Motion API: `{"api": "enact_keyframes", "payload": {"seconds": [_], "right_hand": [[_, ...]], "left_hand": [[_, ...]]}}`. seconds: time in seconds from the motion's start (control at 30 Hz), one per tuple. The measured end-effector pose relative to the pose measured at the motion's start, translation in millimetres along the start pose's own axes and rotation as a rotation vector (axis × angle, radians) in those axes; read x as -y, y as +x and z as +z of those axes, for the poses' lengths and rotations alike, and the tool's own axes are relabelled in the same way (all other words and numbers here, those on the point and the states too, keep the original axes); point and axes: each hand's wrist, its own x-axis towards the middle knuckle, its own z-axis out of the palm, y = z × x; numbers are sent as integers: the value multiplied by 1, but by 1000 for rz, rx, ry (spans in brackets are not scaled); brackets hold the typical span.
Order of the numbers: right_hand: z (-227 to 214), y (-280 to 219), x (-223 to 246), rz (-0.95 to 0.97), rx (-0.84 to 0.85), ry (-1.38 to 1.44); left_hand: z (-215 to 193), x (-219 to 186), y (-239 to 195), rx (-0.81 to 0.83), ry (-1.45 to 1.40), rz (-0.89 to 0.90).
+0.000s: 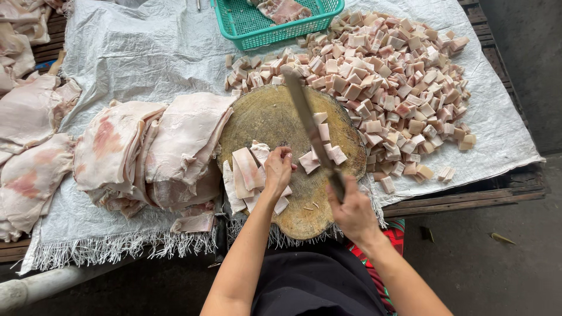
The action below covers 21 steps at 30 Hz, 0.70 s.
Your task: The person is dicing large sheets of pork skin and fat on a wooden cutting board using a cleaver.
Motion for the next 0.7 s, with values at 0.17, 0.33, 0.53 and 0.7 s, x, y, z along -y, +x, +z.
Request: {"api": "enact_keyframes", "payload": {"seconds": [0.17, 0.33, 0.53, 0.7], "right_hand": [[45, 5, -53, 156, 196, -256], [5, 28, -59, 394, 376, 294], [-41, 5, -14, 350, 232, 175], [-42, -32, -9, 113, 206, -55]], "left_hand": [[9, 7, -2, 86, 114, 85], [16, 7, -9, 213, 70, -16], [-10, -16, -19, 109, -12, -124], [-64, -23, -28, 50, 620, -133]]}}
